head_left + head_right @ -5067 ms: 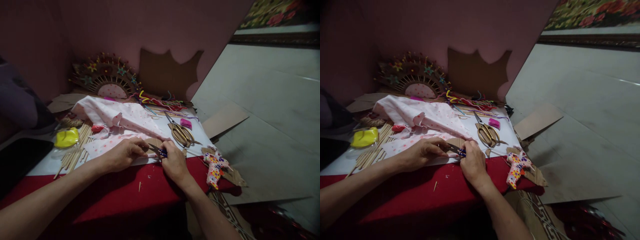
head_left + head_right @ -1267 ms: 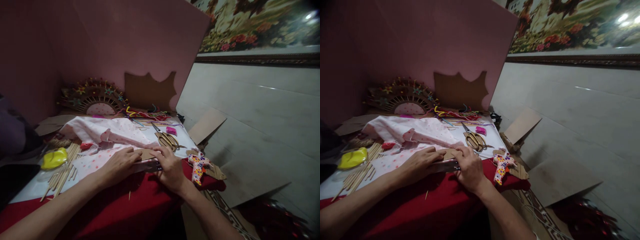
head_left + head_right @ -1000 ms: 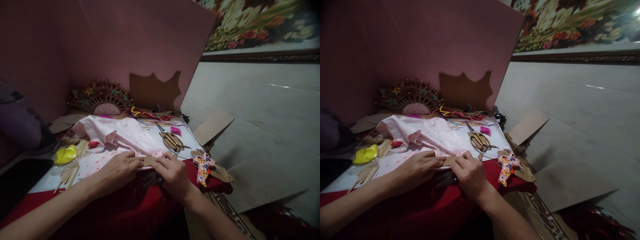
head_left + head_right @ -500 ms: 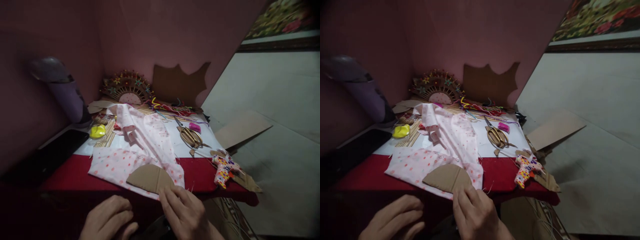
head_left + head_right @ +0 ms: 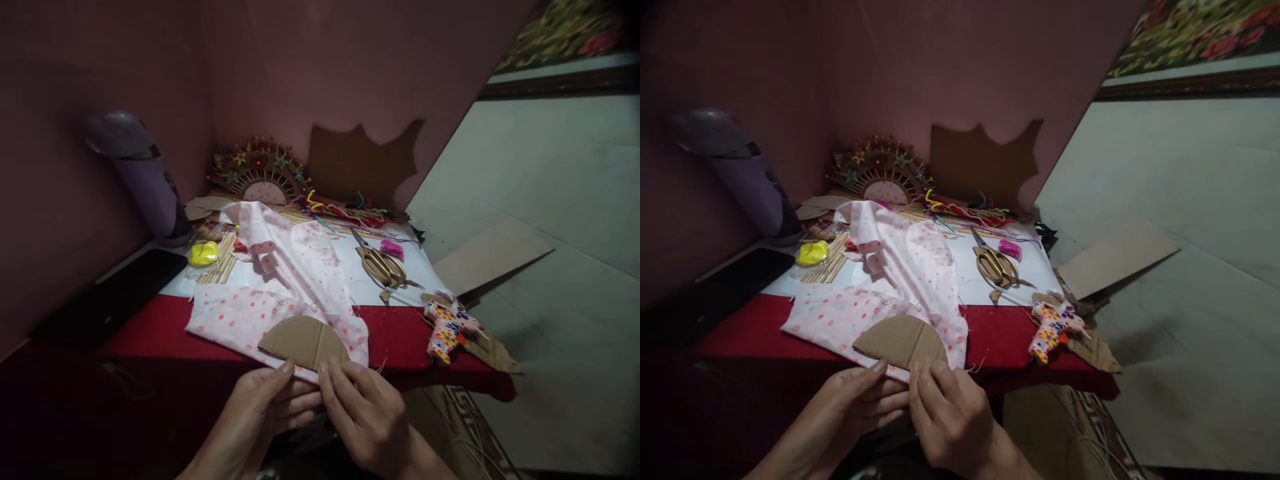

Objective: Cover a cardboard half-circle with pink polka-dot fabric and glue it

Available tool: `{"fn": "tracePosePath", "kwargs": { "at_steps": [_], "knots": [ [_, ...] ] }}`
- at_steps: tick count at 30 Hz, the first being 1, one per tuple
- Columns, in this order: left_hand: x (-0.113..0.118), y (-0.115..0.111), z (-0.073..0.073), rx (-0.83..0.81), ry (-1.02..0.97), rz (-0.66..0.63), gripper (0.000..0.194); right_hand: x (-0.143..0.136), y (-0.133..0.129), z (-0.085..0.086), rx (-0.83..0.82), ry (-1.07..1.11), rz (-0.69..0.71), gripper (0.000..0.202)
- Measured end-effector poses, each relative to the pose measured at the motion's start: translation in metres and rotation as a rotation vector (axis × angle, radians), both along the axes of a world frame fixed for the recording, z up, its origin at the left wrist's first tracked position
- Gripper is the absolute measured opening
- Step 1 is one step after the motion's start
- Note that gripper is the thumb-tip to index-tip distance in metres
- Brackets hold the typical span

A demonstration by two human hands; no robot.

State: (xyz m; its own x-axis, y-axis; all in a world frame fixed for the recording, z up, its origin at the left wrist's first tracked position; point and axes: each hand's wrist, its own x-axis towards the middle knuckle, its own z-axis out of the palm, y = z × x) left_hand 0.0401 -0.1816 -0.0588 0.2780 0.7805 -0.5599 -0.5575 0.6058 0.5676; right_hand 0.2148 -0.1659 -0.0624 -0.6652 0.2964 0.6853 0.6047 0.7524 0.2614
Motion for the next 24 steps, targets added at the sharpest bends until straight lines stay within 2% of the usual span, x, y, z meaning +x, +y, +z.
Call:
{"fn": "tracePosePath", "kwargs": {
  "at_steps": [8,16,20,24],
  "knots": [
    [0.004,-0.010,-0.009,-0.031,0.054,0.121,0.025,0.001,-0.007,-0.001,0.013,-0.023,0.012,0.028],
    [0.020,-0.003,-0.005,-0.035,-0.073,0.107,0.024,0.002,-0.005,0.001,-0.019,-0.043,0.072,0.028],
    [0.029,-0.001,-0.003,-0.074,-0.030,0.079,0.028,0.003,-0.004,0.002,-0.021,-0.038,0.091,0.028],
    [0.032,-0.001,0.000,-0.050,0.025,0.134,0.035,0.014,-0.008,0.006,-0.113,0.083,0.091,0.025]
  ]
}}
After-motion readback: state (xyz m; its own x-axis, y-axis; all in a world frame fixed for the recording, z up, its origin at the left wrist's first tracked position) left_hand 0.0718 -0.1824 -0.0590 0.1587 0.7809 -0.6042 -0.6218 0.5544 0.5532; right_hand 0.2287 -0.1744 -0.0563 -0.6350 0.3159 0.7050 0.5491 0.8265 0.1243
